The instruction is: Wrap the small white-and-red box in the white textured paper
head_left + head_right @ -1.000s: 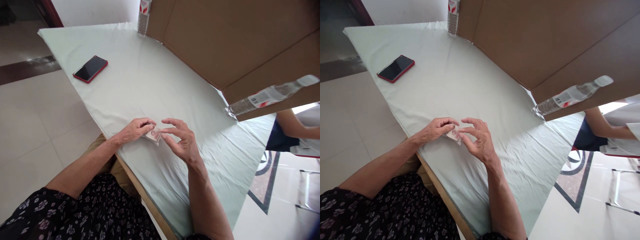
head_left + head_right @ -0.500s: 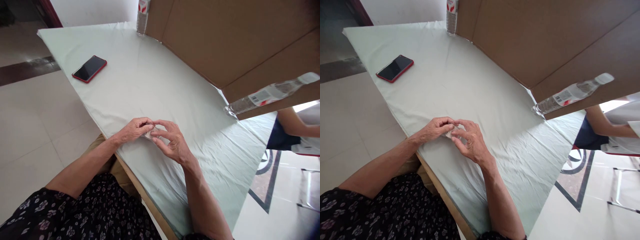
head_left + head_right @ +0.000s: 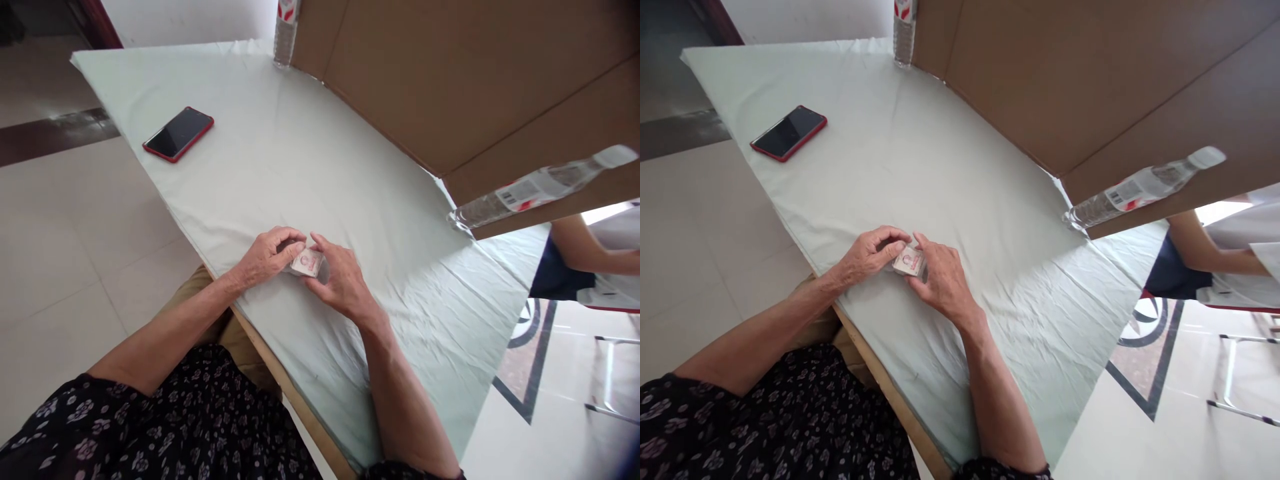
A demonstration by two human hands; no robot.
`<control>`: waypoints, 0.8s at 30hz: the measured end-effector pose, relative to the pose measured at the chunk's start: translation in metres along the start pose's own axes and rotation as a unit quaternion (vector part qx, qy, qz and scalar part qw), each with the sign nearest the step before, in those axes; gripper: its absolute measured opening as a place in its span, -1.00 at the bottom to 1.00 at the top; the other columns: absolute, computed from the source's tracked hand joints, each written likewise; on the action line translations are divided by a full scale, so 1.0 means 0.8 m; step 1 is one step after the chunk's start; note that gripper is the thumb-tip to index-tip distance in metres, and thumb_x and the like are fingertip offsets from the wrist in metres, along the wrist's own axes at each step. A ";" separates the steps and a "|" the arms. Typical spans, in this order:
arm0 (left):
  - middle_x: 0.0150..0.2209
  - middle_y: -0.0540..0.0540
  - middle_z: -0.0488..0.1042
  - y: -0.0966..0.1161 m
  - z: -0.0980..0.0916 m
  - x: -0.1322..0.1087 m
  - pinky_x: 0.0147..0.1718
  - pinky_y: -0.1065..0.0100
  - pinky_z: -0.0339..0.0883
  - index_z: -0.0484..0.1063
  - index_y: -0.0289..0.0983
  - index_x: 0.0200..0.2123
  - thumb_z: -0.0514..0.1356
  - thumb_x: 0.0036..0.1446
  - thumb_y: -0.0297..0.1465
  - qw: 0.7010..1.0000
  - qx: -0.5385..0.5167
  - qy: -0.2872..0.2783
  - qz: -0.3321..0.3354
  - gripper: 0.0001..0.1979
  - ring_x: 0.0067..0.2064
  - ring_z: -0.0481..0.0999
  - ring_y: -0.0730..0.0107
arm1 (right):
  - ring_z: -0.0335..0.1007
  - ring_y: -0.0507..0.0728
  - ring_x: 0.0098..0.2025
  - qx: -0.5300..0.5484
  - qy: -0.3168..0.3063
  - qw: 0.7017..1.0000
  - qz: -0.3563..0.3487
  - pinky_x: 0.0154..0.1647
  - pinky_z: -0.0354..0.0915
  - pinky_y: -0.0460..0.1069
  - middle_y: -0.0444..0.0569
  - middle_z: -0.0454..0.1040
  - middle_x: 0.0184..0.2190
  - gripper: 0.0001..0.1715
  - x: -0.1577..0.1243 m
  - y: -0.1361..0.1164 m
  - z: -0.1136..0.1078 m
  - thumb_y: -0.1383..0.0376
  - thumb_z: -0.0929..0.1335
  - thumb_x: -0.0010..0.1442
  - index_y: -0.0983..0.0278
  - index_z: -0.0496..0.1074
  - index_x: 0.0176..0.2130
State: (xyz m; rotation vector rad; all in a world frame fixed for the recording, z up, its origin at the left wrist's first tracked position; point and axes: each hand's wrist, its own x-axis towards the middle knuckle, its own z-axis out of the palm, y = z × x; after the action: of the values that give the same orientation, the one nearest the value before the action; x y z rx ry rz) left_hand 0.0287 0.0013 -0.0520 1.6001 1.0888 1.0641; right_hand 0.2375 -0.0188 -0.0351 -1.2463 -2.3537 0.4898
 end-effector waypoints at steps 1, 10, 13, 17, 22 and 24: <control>-0.12 -0.16 0.59 0.000 -0.001 -0.001 -0.16 0.33 0.40 0.54 -0.30 -0.09 0.16 0.25 -0.23 1.000 0.002 0.027 0.001 -0.69 -0.13 0.53 0.28 | 0.46 0.35 0.15 0.002 0.017 1.000 0.007 0.19 0.32 0.30 0.13 0.52 0.12 -0.16 0.000 0.000 0.003 0.23 0.40 0.21 0.18 0.13 0.39; 0.01 -0.18 0.59 0.005 -0.004 -0.003 0.02 0.23 0.41 0.50 -0.28 -0.04 0.13 0.23 -0.30 0.988 0.062 0.138 0.008 -0.70 -0.03 0.53 0.23 | 0.41 0.38 0.23 0.082 0.039 0.993 0.072 0.25 0.27 0.34 0.16 0.45 0.23 -0.14 0.003 0.018 0.010 0.01 0.46 0.18 0.15 0.21 0.35; -0.01 -0.19 0.59 0.001 -0.003 -0.002 0.07 0.20 0.40 0.50 -0.30 -0.05 0.10 0.26 -0.31 0.987 0.077 0.143 0.008 -0.70 -0.01 0.53 0.22 | 0.37 0.37 0.27 0.158 0.054 0.983 0.081 0.27 0.27 0.33 0.17 0.38 0.30 -0.09 0.003 0.029 0.008 -0.15 0.43 0.18 0.11 0.21 0.35; 0.00 -0.22 0.59 -0.011 -0.002 0.001 0.13 0.15 0.38 0.50 -0.34 -0.01 0.04 0.26 -0.40 0.978 0.135 0.154 0.024 -0.67 0.04 0.53 0.18 | 0.43 0.28 0.22 0.248 0.175 0.944 0.132 0.24 0.34 0.26 0.15 0.45 0.22 -0.29 -0.001 0.052 0.009 -0.15 0.30 0.31 0.13 0.29 0.28; 0.08 -0.22 0.57 -0.033 -0.002 0.006 0.25 0.07 0.30 0.49 -0.33 0.06 0.00 0.14 -0.54 0.964 0.225 0.132 0.046 -0.54 0.16 0.49 0.14 | 0.53 0.23 0.08 0.277 0.230 0.918 0.165 0.19 0.38 0.23 0.14 0.56 0.07 -0.39 -0.001 0.073 0.019 -0.06 0.34 0.29 0.20 0.34 0.18; 0.10 -0.24 0.56 -0.040 -0.003 0.007 0.27 0.06 0.29 0.49 -0.34 0.09 0.00 0.12 -0.55 0.959 0.245 0.133 0.054 -0.51 0.18 0.48 0.13 | 0.55 0.22 0.04 0.281 0.224 0.919 0.160 0.16 0.39 0.21 0.11 0.58 0.03 -0.43 -0.001 0.073 0.021 -0.01 0.35 0.28 0.19 0.34 0.17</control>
State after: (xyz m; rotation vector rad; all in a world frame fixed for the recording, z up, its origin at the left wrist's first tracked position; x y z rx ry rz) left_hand 0.0223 0.0140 -0.0812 1.9576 1.5533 1.1661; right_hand 0.2694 0.0101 -0.0779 -1.2847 -1.4856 0.8149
